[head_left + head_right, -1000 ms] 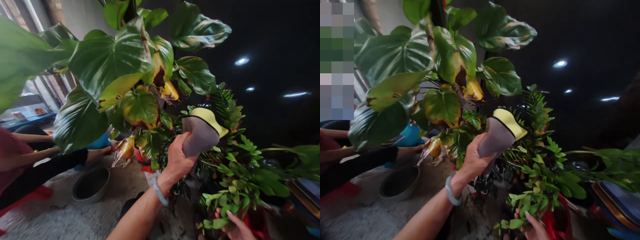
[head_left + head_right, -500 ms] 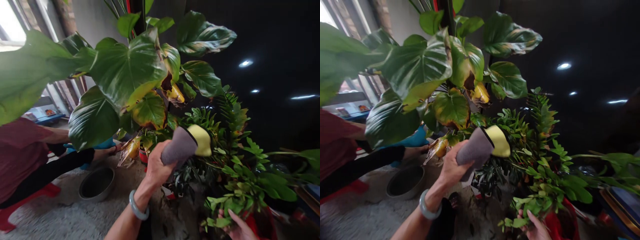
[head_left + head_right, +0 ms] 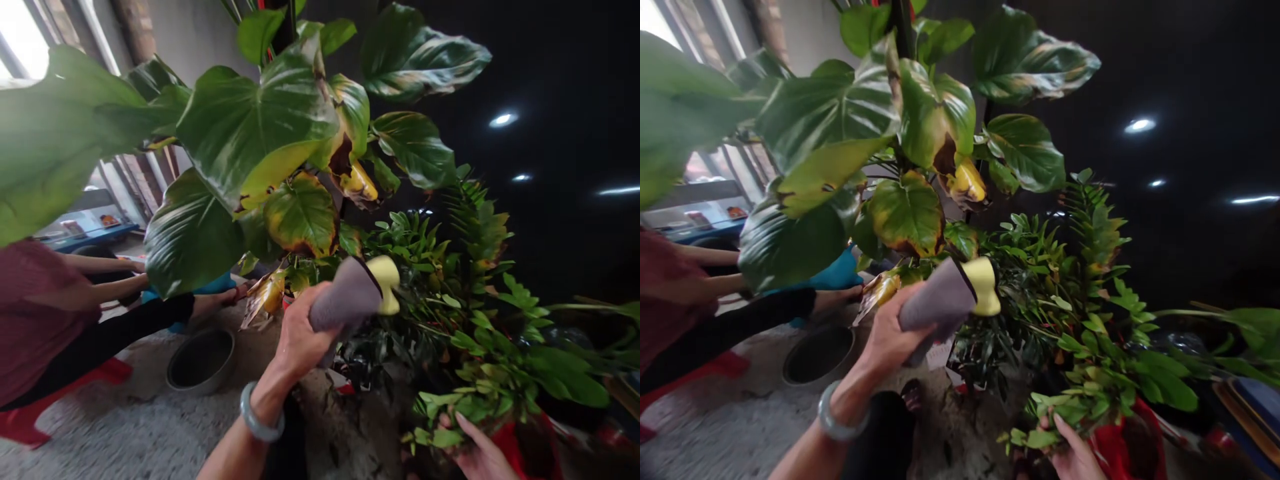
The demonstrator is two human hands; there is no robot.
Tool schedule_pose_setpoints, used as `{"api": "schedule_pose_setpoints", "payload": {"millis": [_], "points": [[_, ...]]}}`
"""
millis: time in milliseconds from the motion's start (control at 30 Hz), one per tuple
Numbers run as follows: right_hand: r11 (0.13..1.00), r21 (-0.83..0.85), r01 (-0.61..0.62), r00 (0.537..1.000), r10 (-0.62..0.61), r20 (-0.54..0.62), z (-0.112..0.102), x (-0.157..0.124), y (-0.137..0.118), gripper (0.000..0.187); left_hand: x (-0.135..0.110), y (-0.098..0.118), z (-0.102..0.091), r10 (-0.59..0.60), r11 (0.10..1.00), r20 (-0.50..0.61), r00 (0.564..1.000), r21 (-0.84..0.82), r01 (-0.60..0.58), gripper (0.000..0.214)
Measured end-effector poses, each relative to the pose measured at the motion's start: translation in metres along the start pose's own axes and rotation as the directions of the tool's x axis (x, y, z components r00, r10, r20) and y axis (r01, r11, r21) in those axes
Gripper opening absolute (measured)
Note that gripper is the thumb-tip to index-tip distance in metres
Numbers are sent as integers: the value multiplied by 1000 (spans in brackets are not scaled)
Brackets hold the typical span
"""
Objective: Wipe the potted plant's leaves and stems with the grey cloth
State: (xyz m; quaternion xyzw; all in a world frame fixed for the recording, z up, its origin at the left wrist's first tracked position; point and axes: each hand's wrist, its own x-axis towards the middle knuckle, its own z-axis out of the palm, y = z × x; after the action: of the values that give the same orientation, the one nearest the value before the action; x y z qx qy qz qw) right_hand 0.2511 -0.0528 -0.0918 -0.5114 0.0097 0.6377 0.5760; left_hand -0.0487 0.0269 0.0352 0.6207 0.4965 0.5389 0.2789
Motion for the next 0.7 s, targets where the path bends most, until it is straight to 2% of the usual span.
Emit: {"api": "schedule_pose_setpoints", "payload": {"millis": [33, 67, 100, 133, 167, 233, 300, 333, 367, 400, 467, 500, 567, 633, 700], "points": [[1000, 5, -4, 1000, 4, 1, 1, 0, 1, 43, 8, -4, 4, 18, 999, -74, 997, 34, -15, 53], [1000, 7, -14, 1000, 14, 6, 2, 0, 2, 44, 13, -11, 10, 8, 996, -96, 995, 86, 0, 53], [1000, 5, -22, 1000, 22, 17, 3, 0, 3, 44, 12, -19, 17, -30, 988, -63, 998, 150, 40, 52], [1000, 0, -23, 999, 23, 29, 4, 1, 4, 44, 6, -28, 24, -92, 973, 19, 996, 214, 86, 52], [1000, -6, -16, 999, 16, 37, 4, 2, 5, 43, -4, -37, 30, -177, 950, 143, 974, 284, 131, 53], [1000, -27, 5, 998, -3, 59, 2, 4, 7, 42, -31, -50, 35, -294, 926, 402, 867, 345, 154, 55], [998, -58, 7, 995, -2, 96, -2, 6, 8, 40, -56, -53, 30, -336, 930, 524, 783, 317, 187, 48], [998, -69, 8, 993, 0, 119, -5, 8, 8, 38, -64, -50, 25, -333, 937, 535, 777, 279, 209, 46], [997, -73, 10, 990, 0, 138, -8, 10, 8, 36, -67, -44, 18, -319, 945, 508, 800, 232, 229, 44], [998, -68, 14, 990, -5, 143, -10, 12, 8, 35, -65, -38, 12, -291, 956, 448, 846, 175, 236, 45], [998, -49, 33, 992, -27, 127, -14, 16, 9, 35, -49, -23, 3, -209, 978, 250, 945, 67, 198, 47], [998, -42, 48, 992, -43, 122, -15, 18, 10, 36, -38, -17, 2, -164, 986, 140, 977, 34, 161, 49], [996, -40, 74, 989, -69, 127, -14, 20, 11, 36, -16, -13, 9, -101, 995, -30, 994, 17, 102, 52], [996, -38, 83, 988, -77, 137, -12, 18, 12, 36, -7, -17, 26, -115, 991, -53, 992, 56, 118, 55], [998, -32, 57, 992, -53, 111, -8, 14, 10, 39, -14, -27, 45, -200, 973, 103, 974, 134, 186, 55]]}}
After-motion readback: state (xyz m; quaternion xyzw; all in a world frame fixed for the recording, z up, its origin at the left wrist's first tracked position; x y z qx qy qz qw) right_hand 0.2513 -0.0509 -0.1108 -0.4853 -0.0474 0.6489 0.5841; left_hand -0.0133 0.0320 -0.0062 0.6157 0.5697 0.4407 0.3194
